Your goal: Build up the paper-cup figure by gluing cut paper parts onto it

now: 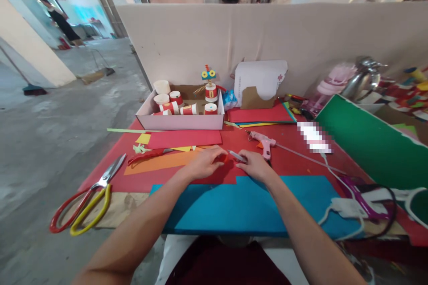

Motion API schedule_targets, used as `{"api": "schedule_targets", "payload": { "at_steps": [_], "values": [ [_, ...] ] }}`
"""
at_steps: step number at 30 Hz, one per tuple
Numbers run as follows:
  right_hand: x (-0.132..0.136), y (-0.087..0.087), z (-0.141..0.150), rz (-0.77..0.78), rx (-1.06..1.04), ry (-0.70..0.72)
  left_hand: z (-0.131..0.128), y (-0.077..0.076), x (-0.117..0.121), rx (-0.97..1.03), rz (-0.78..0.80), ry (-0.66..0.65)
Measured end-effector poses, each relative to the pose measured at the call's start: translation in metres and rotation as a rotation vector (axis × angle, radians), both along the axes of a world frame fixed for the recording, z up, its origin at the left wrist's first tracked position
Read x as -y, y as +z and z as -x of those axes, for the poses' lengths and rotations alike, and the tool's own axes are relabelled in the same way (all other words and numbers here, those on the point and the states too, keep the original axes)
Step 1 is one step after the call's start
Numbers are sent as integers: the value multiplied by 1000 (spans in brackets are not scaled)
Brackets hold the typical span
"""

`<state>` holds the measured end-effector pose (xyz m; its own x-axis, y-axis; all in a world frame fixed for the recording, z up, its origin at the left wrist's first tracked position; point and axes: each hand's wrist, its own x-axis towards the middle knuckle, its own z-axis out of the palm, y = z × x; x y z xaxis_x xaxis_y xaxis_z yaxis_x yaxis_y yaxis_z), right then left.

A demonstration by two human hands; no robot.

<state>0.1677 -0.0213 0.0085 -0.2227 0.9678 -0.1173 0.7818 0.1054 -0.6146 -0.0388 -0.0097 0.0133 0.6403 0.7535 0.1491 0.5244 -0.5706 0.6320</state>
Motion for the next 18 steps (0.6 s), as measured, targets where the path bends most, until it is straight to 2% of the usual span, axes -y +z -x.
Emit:
{"api": "schedule_targets", "payload": {
  "at_steps": [5,12,15,18],
  "values": [
    [1,-2,0,3,-20,-22,-11,-2,5,-90,-24,-132],
    [0,-5,-2,-12,-16,4,-14,-7,3,-103,-58,-126],
    [0,-5,-3,-112,-6,-21,-14,-8,2,-108,-55,-129],
    [3,-3,0,-157,-115,-69,-14,-8,0,-147,-38,-104]
  ]
}}
